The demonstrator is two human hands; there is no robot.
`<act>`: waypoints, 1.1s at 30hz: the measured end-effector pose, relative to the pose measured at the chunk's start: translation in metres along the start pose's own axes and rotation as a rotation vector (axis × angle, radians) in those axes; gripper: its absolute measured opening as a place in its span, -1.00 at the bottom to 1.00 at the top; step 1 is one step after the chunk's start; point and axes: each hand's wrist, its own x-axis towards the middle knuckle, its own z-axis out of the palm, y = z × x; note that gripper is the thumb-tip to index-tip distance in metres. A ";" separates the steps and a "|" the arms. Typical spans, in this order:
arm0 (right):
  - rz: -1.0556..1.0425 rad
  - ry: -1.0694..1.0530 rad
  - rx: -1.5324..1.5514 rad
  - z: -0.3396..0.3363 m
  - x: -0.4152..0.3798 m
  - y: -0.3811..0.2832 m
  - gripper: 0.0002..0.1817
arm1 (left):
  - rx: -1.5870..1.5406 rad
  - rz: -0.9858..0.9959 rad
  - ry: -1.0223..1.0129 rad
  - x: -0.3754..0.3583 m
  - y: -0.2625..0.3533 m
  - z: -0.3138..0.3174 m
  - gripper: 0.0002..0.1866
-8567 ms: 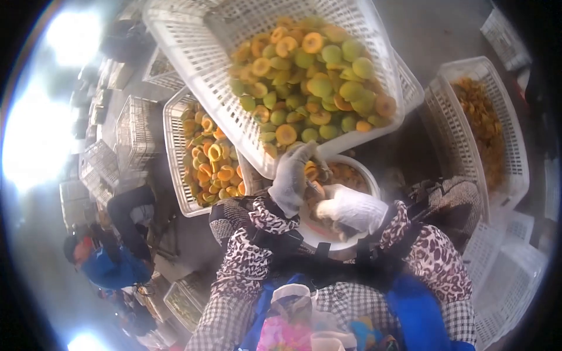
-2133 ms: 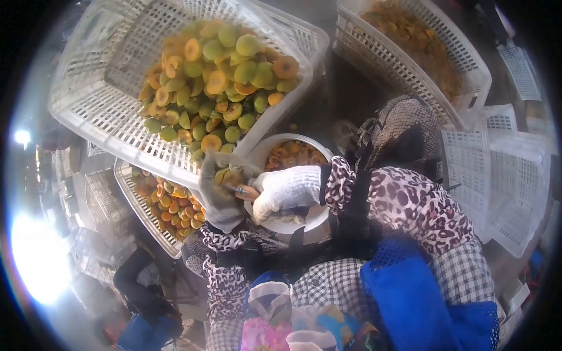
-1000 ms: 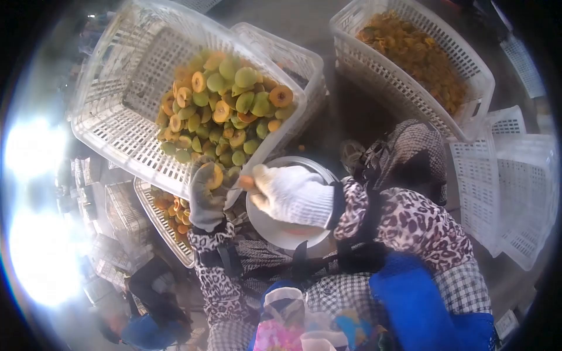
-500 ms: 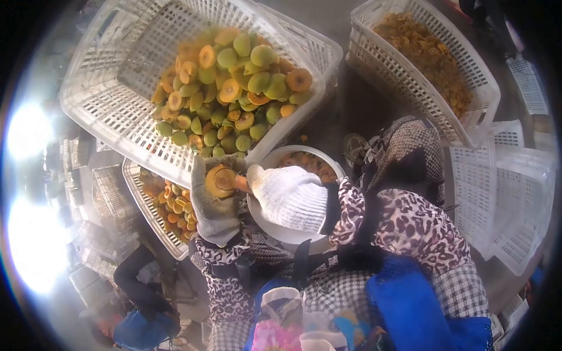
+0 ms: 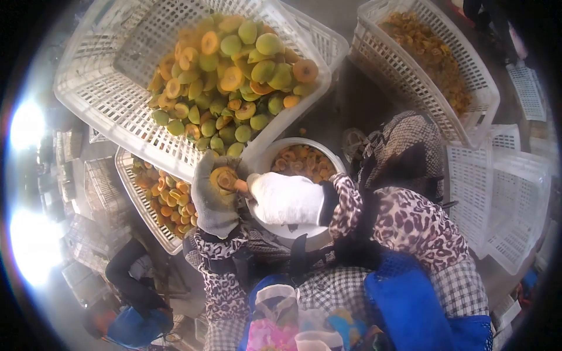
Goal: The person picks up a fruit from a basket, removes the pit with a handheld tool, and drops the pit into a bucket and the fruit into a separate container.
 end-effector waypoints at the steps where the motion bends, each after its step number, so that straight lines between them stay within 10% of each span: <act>1: 0.044 -0.177 0.177 -0.012 -0.001 -0.003 -0.73 | -0.132 -0.100 0.056 -0.003 0.013 0.011 -0.75; 3: 0.204 -0.324 0.284 -0.019 -0.007 -0.012 -0.73 | -0.262 -0.201 0.108 -0.003 0.024 0.025 -0.72; 5: -0.180 0.293 -0.103 0.029 -0.001 0.016 -0.74 | -0.175 -0.173 0.224 0.000 0.023 0.031 -0.71; 7: -0.146 0.361 -0.062 0.033 0.003 0.018 -0.77 | -0.143 -0.176 0.281 0.006 0.013 0.028 -0.72; 9: 0.040 -0.279 0.565 -0.011 -0.006 0.000 -0.80 | -0.137 -0.187 0.292 0.008 0.002 0.025 -0.72; 13: 0.142 -0.497 0.903 -0.011 0.001 0.023 -0.80 | -0.069 -0.160 0.189 0.009 -0.006 0.026 -0.74; 17: 0.209 -0.213 0.423 -0.013 -0.009 -0.004 -0.76 | -0.062 -0.173 0.241 0.017 -0.022 0.026 -0.59; 22: 0.181 -0.487 0.790 -0.004 0.013 0.041 -0.82 | -0.181 -0.303 0.133 0.020 -0.032 0.018 -0.66; 33: -0.218 -0.469 0.511 -0.011 -0.011 0.054 -0.72 | -0.894 -0.449 0.038 0.006 -0.014 0.017 -0.71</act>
